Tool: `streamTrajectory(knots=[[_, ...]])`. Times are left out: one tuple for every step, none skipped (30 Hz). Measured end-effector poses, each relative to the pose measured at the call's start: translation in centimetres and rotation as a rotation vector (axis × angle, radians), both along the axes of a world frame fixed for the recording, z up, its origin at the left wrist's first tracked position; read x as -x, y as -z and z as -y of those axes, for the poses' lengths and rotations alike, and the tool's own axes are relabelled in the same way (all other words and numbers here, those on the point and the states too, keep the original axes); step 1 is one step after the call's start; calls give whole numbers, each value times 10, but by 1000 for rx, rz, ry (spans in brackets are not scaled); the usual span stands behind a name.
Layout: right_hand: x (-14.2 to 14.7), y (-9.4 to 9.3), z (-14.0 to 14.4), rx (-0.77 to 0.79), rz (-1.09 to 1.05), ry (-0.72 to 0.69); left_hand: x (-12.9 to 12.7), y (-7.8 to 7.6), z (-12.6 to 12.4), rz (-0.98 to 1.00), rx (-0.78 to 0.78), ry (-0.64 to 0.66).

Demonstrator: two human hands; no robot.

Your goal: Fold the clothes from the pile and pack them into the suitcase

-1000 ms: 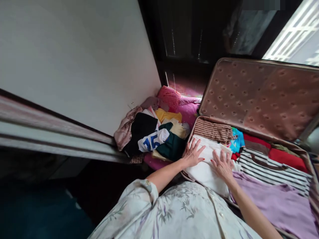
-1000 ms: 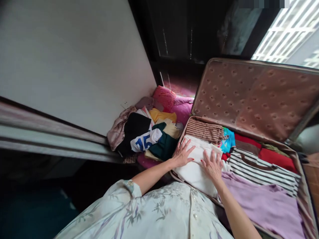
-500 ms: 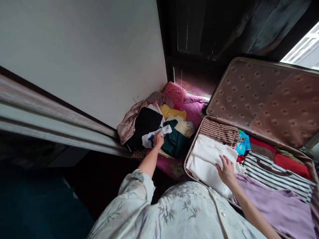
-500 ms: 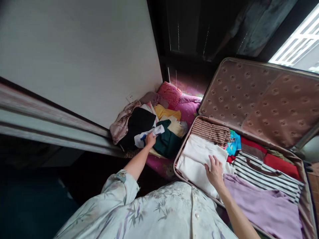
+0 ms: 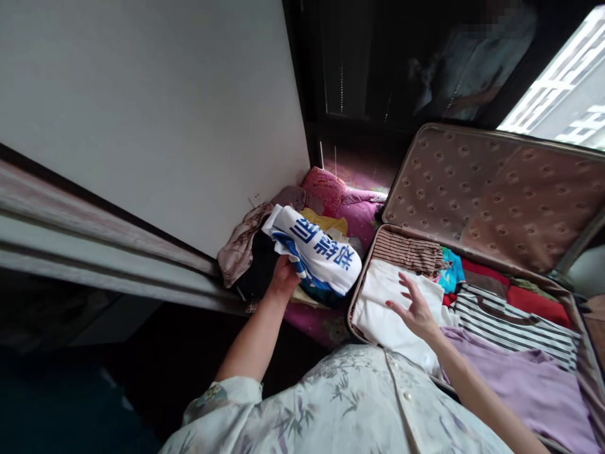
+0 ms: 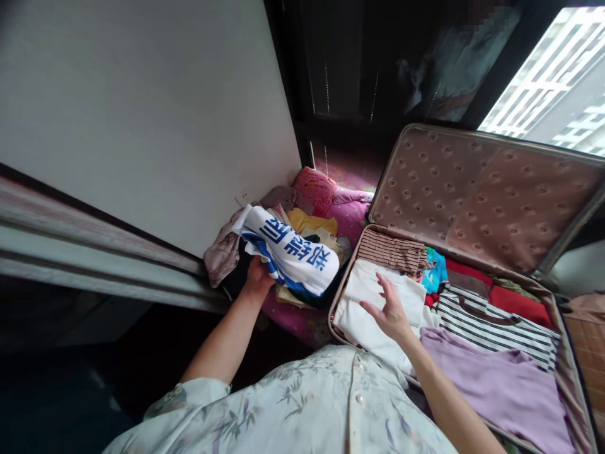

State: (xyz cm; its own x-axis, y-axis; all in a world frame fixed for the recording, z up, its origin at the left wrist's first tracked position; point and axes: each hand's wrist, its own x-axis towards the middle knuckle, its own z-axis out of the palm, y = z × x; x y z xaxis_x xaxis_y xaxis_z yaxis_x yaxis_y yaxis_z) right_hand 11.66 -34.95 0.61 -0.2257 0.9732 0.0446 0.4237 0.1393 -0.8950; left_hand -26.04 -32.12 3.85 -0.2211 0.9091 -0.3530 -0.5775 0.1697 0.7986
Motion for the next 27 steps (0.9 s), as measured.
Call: streamTrajectory(knots=[[4,-10,-2,-4,-56,-42,-16,-2,-1,25,31,37],[7,-18,-3,6,-117,-97,-33,-1,-3,56,60,78],[10,-24,-3,39,-183,-156,-51,1,-5,96,85,123],[13,-26,-2,95,-249,-211,-69,4,-6,146,107,170],[15,-26,0,174,-311,-241,-85,9,-6,206,119,219],[17,-23,3,266,-363,-234,-100,14,-7,274,124,270],[19,-17,7,358,-403,-195,-113,20,-6,341,124,317],[19,-11,12,439,-435,-136,-124,26,-6,400,121,359],[17,-5,18,499,-463,-66,-132,32,-7,443,122,393],[13,1,23,536,-492,3,-138,37,-8,462,129,417],[7,6,27,556,-526,62,-143,41,-10,454,141,431],[-2,9,31,565,-565,108,-148,46,-13,417,159,442],[-12,10,32,568,-606,151,-152,49,-17,342,179,456],[-24,11,31,569,-639,195,-158,53,-21,245,200,476],[-38,11,29,565,-659,234,-164,56,-24,144,217,499],[-53,12,26,553,-662,271,-172,59,-25,50,229,522],[-68,15,21,527,-635,316,-179,63,-25,-26,238,541],[-83,18,18,483,-567,376,-187,66,-21,-83,244,556],[-98,24,15,419,-452,456,-193,69,-15,-122,247,566],[-111,32,15,339,-300,550,-197,72,-7,-144,254,569],[-123,41,17,251,-131,633,-198,75,2,-203,247,565],[-132,51,22,167,27,683,-197,77,11,-321,212,559],[-139,61,29,90,156,678,-194,78,18,-503,145,555],[-142,70,37,20,252,620,-191,78,24,-738,50,558],[-142,78,46,-44,325,522,-187,78,26,-998,-64,568],[-140,84,54,-105,392,411,-185,78,25,-1248,-182,589],[-136,89,60,-162,466,313,-185,78,21,-1453,-286,620]])
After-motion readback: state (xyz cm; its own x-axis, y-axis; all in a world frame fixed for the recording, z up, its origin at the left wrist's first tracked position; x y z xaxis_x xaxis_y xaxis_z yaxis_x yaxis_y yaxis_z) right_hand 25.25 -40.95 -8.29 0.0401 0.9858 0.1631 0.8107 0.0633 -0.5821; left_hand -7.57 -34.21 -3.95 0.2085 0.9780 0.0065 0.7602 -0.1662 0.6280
